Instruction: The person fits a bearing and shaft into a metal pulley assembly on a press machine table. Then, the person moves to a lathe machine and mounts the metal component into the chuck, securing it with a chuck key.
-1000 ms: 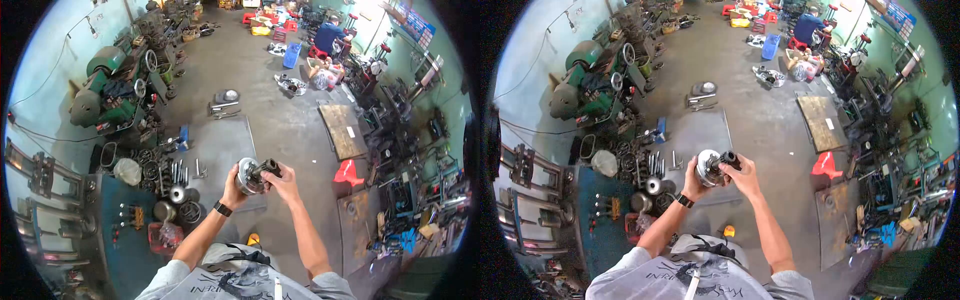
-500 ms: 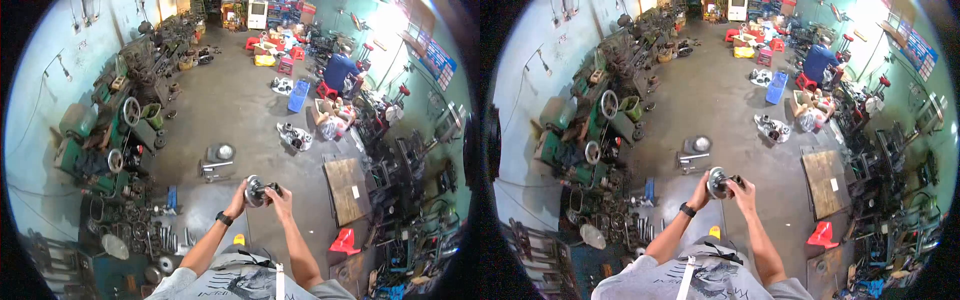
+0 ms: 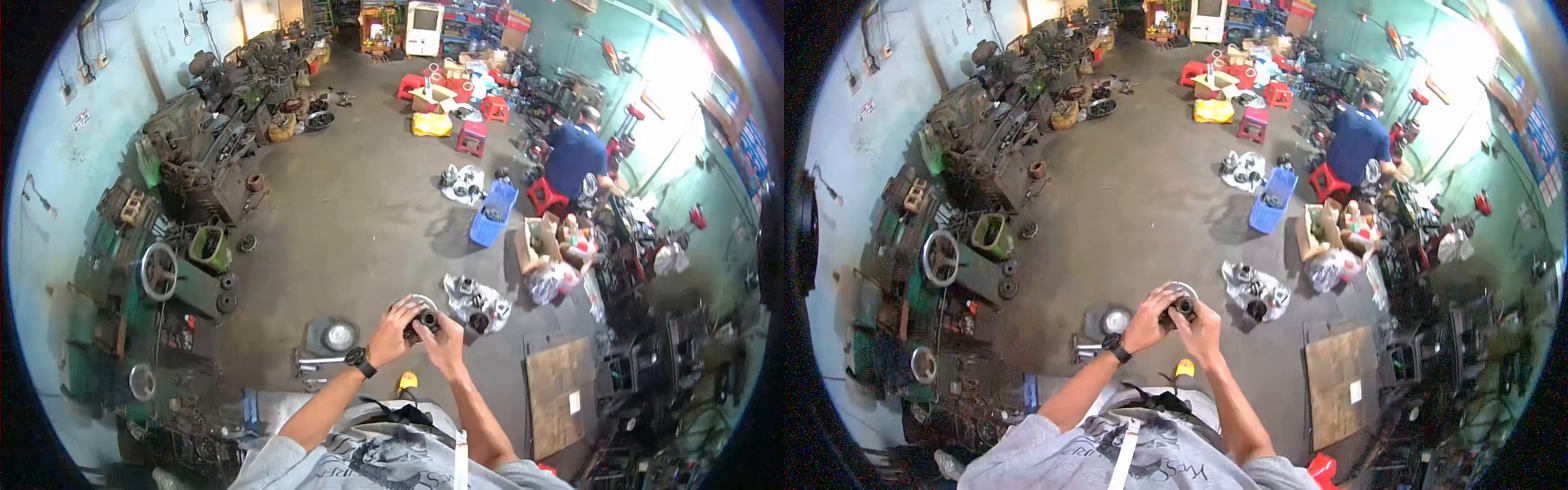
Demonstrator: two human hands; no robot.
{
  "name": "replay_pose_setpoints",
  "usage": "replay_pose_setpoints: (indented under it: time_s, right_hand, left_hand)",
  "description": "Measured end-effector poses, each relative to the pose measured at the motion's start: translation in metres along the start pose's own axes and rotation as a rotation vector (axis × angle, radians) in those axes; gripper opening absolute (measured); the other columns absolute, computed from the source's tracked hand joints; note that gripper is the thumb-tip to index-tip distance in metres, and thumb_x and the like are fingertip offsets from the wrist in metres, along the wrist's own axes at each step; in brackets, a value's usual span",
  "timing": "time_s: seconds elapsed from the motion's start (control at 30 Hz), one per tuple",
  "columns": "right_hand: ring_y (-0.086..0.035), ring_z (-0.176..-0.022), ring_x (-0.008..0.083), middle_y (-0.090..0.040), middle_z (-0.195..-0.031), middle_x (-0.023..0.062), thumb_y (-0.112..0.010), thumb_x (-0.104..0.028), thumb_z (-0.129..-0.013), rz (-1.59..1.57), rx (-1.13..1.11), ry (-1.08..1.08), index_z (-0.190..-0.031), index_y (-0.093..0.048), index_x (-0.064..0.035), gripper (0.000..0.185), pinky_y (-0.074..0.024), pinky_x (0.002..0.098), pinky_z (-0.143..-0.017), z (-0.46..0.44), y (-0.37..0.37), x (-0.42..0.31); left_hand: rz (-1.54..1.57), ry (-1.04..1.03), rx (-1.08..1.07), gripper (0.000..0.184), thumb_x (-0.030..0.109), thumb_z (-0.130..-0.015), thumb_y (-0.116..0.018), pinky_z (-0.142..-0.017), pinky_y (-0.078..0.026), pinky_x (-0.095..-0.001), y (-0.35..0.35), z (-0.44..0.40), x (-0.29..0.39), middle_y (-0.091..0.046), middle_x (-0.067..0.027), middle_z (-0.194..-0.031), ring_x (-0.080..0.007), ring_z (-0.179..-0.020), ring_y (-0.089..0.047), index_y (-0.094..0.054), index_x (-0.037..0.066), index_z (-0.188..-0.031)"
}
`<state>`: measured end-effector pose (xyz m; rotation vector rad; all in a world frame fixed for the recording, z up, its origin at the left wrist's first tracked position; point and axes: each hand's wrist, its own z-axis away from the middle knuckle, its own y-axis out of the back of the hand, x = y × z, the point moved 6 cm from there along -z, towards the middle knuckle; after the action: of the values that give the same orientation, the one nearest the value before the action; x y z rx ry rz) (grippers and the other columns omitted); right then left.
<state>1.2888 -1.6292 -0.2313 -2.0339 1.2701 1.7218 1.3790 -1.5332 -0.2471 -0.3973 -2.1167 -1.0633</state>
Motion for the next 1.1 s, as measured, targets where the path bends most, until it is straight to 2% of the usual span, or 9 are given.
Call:
replay_pose_setpoints:
  time_s: [0.2, 0.43, 0.5, 0.57, 0.6, 0.67, 0.8, 0.93, 1.1]
  right_hand:
    - [-0.065, -0.072, 0.0359, -0.065, -0.085, 0.0180, -0.075, -0.026, -0.073, 0.128, -0.260, 0.217, -0.091, -0.063, 0.0001, 0.034, -0.0528, 0.0406, -0.063, -0.242, -0.095, 0.041]
    - [-0.065, -0.080, 0.0386, -0.066, -0.094, 0.0198, -0.074, -0.025, -0.072, 0.170, -0.287, 0.198, -0.099, -0.063, -0.0007, 0.038, -0.0541, 0.0411, -0.068, -0.495, -0.193, 0.125]
    - [-0.067, -0.077, 0.0328, -0.067, -0.089, 0.0192, -0.074, -0.021, -0.075, 0.105, -0.297, 0.117, -0.103, -0.064, 0.0007, 0.036, -0.0546, 0.0368, -0.069, -0.570, -0.191, 0.141]
    - [-0.068, -0.074, 0.0251, -0.068, -0.087, 0.0167, -0.073, -0.017, -0.079, -0.029, -0.357, -0.043, -0.105, -0.065, 0.0013, 0.032, -0.0545, 0.0336, -0.068, -0.637, -0.181, 0.175]
    - [-0.064, -0.073, 0.0140, -0.070, -0.085, 0.0116, -0.069, -0.011, -0.086, -0.258, -0.275, -0.119, -0.107, -0.065, 0.0029, 0.026, -0.0534, 0.0288, -0.067, -0.667, -0.172, 0.194]
    - [-0.062, -0.068, 0.0107, -0.069, -0.083, 0.0095, -0.064, -0.012, -0.090, -0.399, -0.071, -0.321, -0.100, -0.066, 0.0051, 0.020, -0.0519, 0.0252, -0.062, -0.728, -0.154, 0.276]
    - [-0.063, -0.063, 0.0123, -0.068, -0.076, 0.0087, -0.059, -0.013, -0.092, -0.289, 0.262, -0.501, -0.094, -0.066, 0.0058, 0.020, -0.0510, 0.0252, -0.058, -0.842, -0.116, 0.463]
    - [-0.067, -0.070, 0.0230, -0.068, -0.075, 0.0166, -0.067, -0.020, -0.083, 0.244, 0.409, -0.703, -0.086, -0.066, 0.0040, 0.024, -0.0525, 0.0334, -0.066, -0.905, -0.122, 0.714]
    - [-0.065, -0.086, 0.0374, -0.066, -0.091, 0.0252, -0.072, -0.026, -0.075, 0.773, 0.165, -0.600, -0.097, -0.066, 0.0038, 0.038, -0.0521, 0.0423, -0.077, -0.916, -0.192, 1.063]
  left_hand:
    - [0.005, 0.117, 0.196, 0.057, 0.001, -0.062, -0.073, -0.105, -0.039, -0.0435, 0.057, -0.175, -0.146, -0.060, -0.0166, -0.122, -0.0380, -0.123, -0.049, -0.059, 0.000, -0.118]
    - [0.027, 0.110, 0.183, 0.064, 0.009, -0.061, -0.079, -0.101, -0.037, -0.0472, 0.069, -0.382, -0.360, -0.052, -0.0182, -0.133, -0.0369, -0.121, -0.050, -0.057, 0.007, -0.121]
    - [0.033, 0.097, 0.140, 0.066, 0.011, -0.061, -0.080, -0.102, -0.037, -0.0472, 0.072, -0.456, -0.391, -0.051, -0.0178, -0.135, -0.0368, -0.122, -0.049, -0.057, 0.008, -0.122]
    - [0.152, 0.136, 0.100, 0.047, 0.018, -0.075, -0.075, -0.094, -0.045, -0.0382, 0.069, -0.530, -0.415, -0.059, -0.0194, -0.125, -0.0326, -0.111, -0.058, -0.060, 0.006, -0.118]
    - [0.268, 0.219, 0.070, 0.042, 0.019, -0.078, -0.073, -0.091, -0.046, -0.0354, 0.061, -0.564, -0.436, -0.061, -0.0200, -0.121, -0.0312, -0.107, -0.061, -0.061, 0.005, -0.116]
    - [0.452, 0.328, 0.092, 0.026, 0.023, -0.089, -0.066, -0.078, -0.049, -0.0271, 0.028, -0.624, -0.496, -0.069, -0.0147, -0.101, -0.0210, -0.086, -0.066, -0.065, 0.002, -0.104]
    - [0.927, 0.798, 0.170, 0.032, 0.036, -0.095, -0.056, -0.069, -0.048, -0.0272, -0.045, -0.712, -0.625, -0.063, -0.0006, -0.089, -0.0088, -0.077, -0.058, -0.064, 0.005, -0.094]
    - [1.635, 1.245, 0.303, 0.035, 0.041, -0.095, -0.052, -0.085, -0.053, -0.0370, -0.157, -0.773, -0.786, -0.065, -0.0057, -0.103, -0.0198, -0.097, -0.063, -0.058, 0.009, -0.109]
    - [1.814, 1.305, 0.177, 0.054, 0.053, -0.094, -0.045, -0.098, -0.045, -0.0537, -0.286, -0.822, -1.004, -0.059, -0.0125, -0.124, -0.0314, -0.113, -0.058, -0.055, 0.010, -0.125]
